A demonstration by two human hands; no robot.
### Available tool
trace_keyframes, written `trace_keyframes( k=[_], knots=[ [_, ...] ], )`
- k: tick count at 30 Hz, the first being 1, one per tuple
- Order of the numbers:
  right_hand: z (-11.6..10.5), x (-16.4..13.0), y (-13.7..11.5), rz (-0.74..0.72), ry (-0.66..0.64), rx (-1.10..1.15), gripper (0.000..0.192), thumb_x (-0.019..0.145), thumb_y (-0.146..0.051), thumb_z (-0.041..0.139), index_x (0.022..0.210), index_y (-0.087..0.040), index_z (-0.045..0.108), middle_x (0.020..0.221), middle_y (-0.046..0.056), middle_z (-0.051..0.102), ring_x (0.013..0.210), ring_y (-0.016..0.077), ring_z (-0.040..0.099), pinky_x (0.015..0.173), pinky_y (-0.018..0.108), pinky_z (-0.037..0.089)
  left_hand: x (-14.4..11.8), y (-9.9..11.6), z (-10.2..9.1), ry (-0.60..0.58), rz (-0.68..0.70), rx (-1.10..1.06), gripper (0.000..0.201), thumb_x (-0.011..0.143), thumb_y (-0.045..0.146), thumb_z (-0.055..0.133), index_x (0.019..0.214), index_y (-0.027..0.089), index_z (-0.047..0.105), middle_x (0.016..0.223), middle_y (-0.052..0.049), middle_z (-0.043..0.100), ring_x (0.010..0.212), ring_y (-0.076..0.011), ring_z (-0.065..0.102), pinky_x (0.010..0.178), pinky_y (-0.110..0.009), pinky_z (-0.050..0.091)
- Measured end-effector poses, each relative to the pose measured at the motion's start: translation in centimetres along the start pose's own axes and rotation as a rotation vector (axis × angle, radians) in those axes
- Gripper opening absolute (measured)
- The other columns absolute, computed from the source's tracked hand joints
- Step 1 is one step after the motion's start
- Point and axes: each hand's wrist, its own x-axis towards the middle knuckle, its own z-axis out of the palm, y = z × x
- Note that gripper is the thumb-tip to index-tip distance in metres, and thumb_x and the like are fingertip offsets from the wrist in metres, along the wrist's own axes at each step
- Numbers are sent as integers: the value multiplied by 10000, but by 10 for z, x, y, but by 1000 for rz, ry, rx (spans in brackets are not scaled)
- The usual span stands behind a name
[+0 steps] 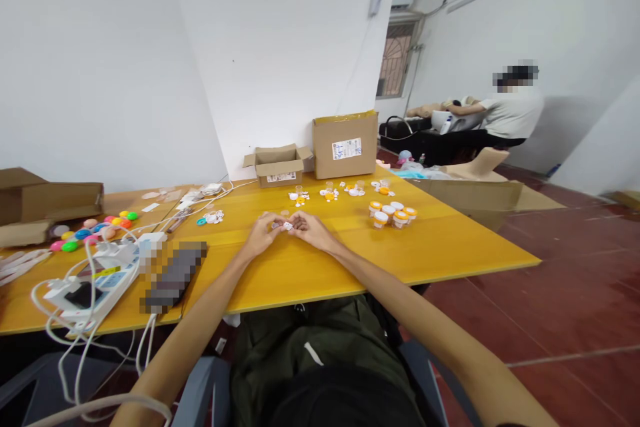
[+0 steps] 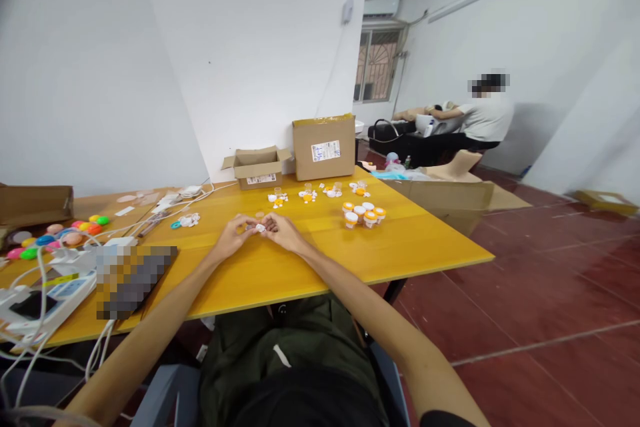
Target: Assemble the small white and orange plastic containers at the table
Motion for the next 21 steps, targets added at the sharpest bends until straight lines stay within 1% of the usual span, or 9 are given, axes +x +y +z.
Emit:
trace_keyframes(
  k=[7, 9, 12, 16, 21],
  knots=[
    [-3, 2, 4, -1, 27, 12, 254, 704, -341, 763, 878, -204, 638, 866, 23, 691, 827, 166, 652, 788, 315, 534, 1, -2, 0, 34, -64, -49, 89, 806, 261, 645, 856, 226, 711, 835, -15, 709, 807, -177, 615, 812, -315, 481],
    [-3, 1, 2, 13, 15, 2, 241, 729, -366, 741, 878, -196, 655, 854, 26, 698, 799, 167, 653, 760, 311, 532, 1, -3, 0, 44, -81, -48, 97, 806, 274, 646, 858, 222, 710, 821, -9, 707, 793, -169, 616, 798, -302, 479],
    [-4, -1, -2, 22, -17, -33, 234, 775, -401, 689, 868, -187, 675, 794, 14, 695, 705, 158, 633, 691, 297, 514, 1, -5, 0, 54, -94, -53, 119, 804, 303, 647, 860, 215, 704, 811, -3, 705, 777, -159, 614, 780, -290, 477],
    [-4, -1, -6, 0, -28, -75, 238, 803, -424, 657, 829, -189, 684, 742, 0, 681, 668, 153, 612, 679, 287, 492, 1, -5, -1, 43, -101, -76, 145, 804, 330, 639, 863, 210, 694, 827, -7, 705, 777, -159, 611, 766, -290, 474],
    [-4, -1, -8, 16, -49, -84, 272, 823, -457, 632, 787, -190, 673, 697, -1, 669, 640, 149, 597, 656, 276, 487, 1, -3, -1, 33, -105, -93, 174, 798, 365, 648, 860, 208, 687, 841, -10, 704, 793, -165, 613, 753, -291, 472]
  ],
)
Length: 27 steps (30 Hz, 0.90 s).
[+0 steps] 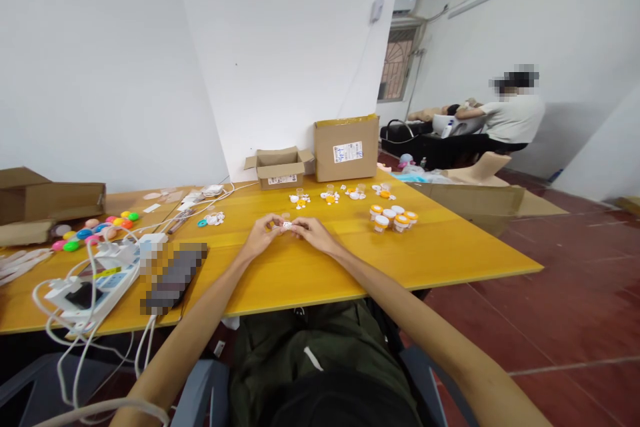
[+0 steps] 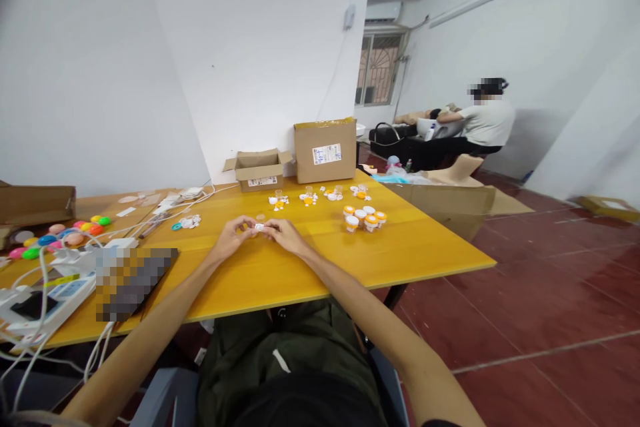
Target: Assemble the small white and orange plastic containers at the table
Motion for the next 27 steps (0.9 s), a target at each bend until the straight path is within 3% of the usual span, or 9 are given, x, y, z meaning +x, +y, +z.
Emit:
trace_keyframes(
  k=[12, 27],
  knots=[
    [0, -2, -3, 17, -59, -3, 340, 873, -486, 562, 696, -196, 570, 654, -1, 619, 605, 130, 561, 631, 257, 467, 0, 0, -1, -5, -17, -25, 185, 785, 376, 663, 843, 203, 692, 842, -13, 712, 785, -163, 622, 732, -290, 479],
    [-1, 1, 0, 26, -86, -5, 420, 885, -569, 528, 693, -197, 565, 631, -9, 599, 589, 126, 532, 595, 247, 422, 0, 0, 0, 0, -15, -45, 194, 773, 397, 684, 824, 209, 689, 830, -10, 707, 796, -169, 617, 751, -305, 481]
  ],
)
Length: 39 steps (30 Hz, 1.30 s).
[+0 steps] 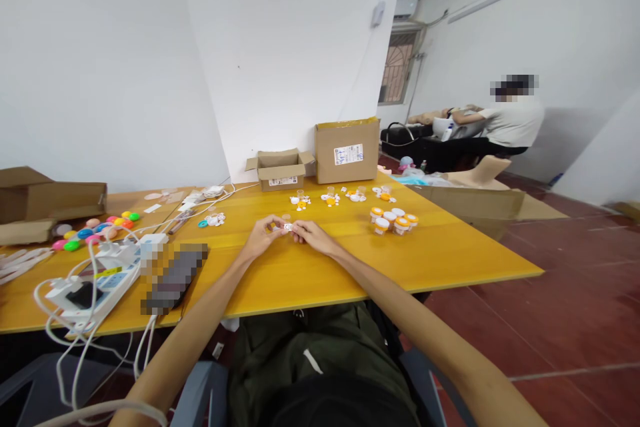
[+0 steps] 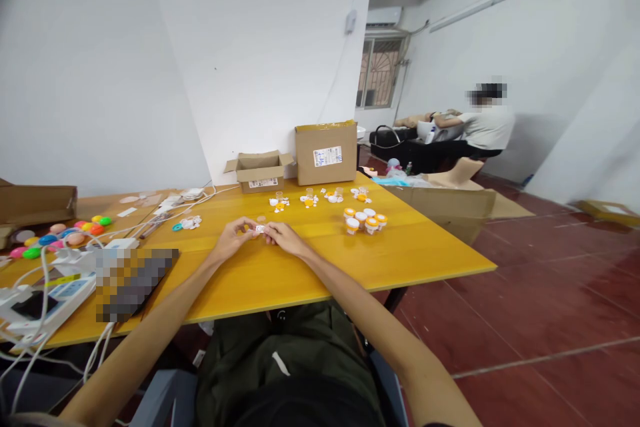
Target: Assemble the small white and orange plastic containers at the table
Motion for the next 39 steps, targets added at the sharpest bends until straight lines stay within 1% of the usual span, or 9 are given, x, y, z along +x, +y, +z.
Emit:
trace_keyframes(
  k=[8, 16, 31, 39],
  knots=[
    [0, 2, 2, 14, 1, 21, 420, 879, -572, 529, 692, -197, 567, 630, -8, 592, 582, 122, 524, 587, 243, 414, -1, 1, 1, 2, 0, 15, 182, 778, 383, 682, 835, 210, 689, 842, -10, 707, 817, -171, 616, 774, -307, 477],
    [0, 2, 5, 10, 0, 20, 416, 886, -563, 526, 699, -194, 574, 631, -6, 600, 584, 124, 536, 579, 242, 425, -1, -3, 3, -17, -4, 39, 227, 792, 398, 675, 929, 225, 726, 869, -16, 723, 825, -173, 618, 763, -303, 479],
    [0, 1, 1, 2, -4, 33, 415, 873, -564, 536, 683, -196, 574, 615, -4, 598, 564, 124, 526, 571, 248, 417, -2, 2, 2, -21, 4, 38, 169, 800, 342, 663, 908, 231, 732, 876, -12, 731, 828, -174, 617, 781, -308, 476],
    [1, 1, 1, 0, -37, 56, 432, 859, -588, 535, 699, -190, 586, 611, -3, 604, 557, 119, 529, 571, 247, 423, -2, 3, 1, -22, 32, 45, 172, 822, 327, 637, 921, 216, 724, 884, -18, 731, 833, -171, 618, 771, -291, 466]
  ],
)
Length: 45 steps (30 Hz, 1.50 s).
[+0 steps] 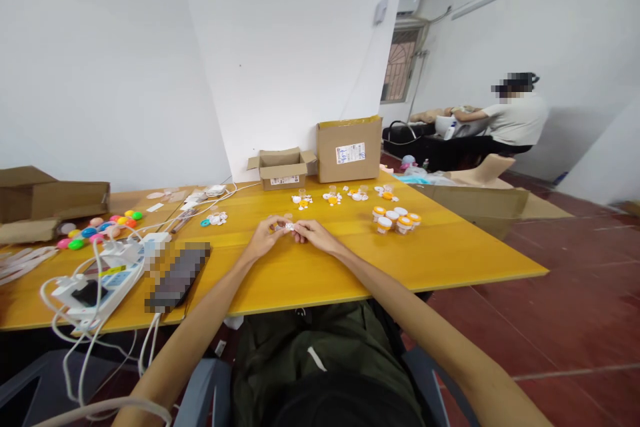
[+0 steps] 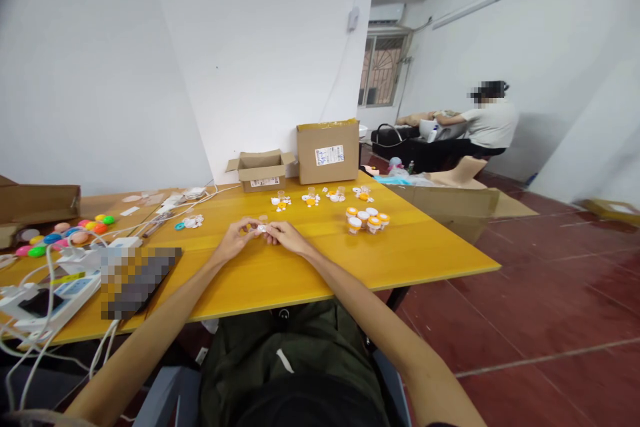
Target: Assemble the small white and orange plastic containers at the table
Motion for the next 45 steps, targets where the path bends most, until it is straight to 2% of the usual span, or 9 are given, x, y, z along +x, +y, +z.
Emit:
trace_keyframes(
  k=[14, 34, 41, 45],
  knots=[
    [-1, -1, 0, 11, -6, 6, 391, 850, -554, 561, 715, -189, 602, 624, 1, 621, 575, 123, 548, 583, 250, 437, 0, -3, -1, -7, 27, -19, 168, 829, 322, 639, 922, 209, 720, 867, -19, 725, 808, -161, 615, 755, -282, 460],
    [-2, 0, 0, 3, -8, 11, 369, 845, -530, 591, 757, -177, 653, 694, 22, 665, 619, 126, 579, 614, 254, 463, 1, -1, 0, -11, -17, -75, 201, 767, 371, 713, 887, 212, 742, 853, -23, 734, 822, -175, 633, 757, -289, 479],
    [-1, -1, 0, 4, 60, 56, 328, 785, -491, 665, 904, -185, 682, 844, 19, 689, 654, 121, 582, 623, 255, 478, 1, -2, 0, 4, 5, -55, 198, 797, 384, 687, 899, 225, 746, 852, -19, 727, 813, -169, 622, 757, -287, 477],
    [-2, -2, 3, -13, 113, 83, 311, 759, -461, 693, 919, -195, 669, 870, 18, 687, 710, 135, 594, 634, 257, 480, 1, -2, 1, -4, 1, -64, 193, 792, 384, 693, 889, 224, 743, 842, -14, 716, 803, -165, 607, 765, -289, 474]
  ],
)
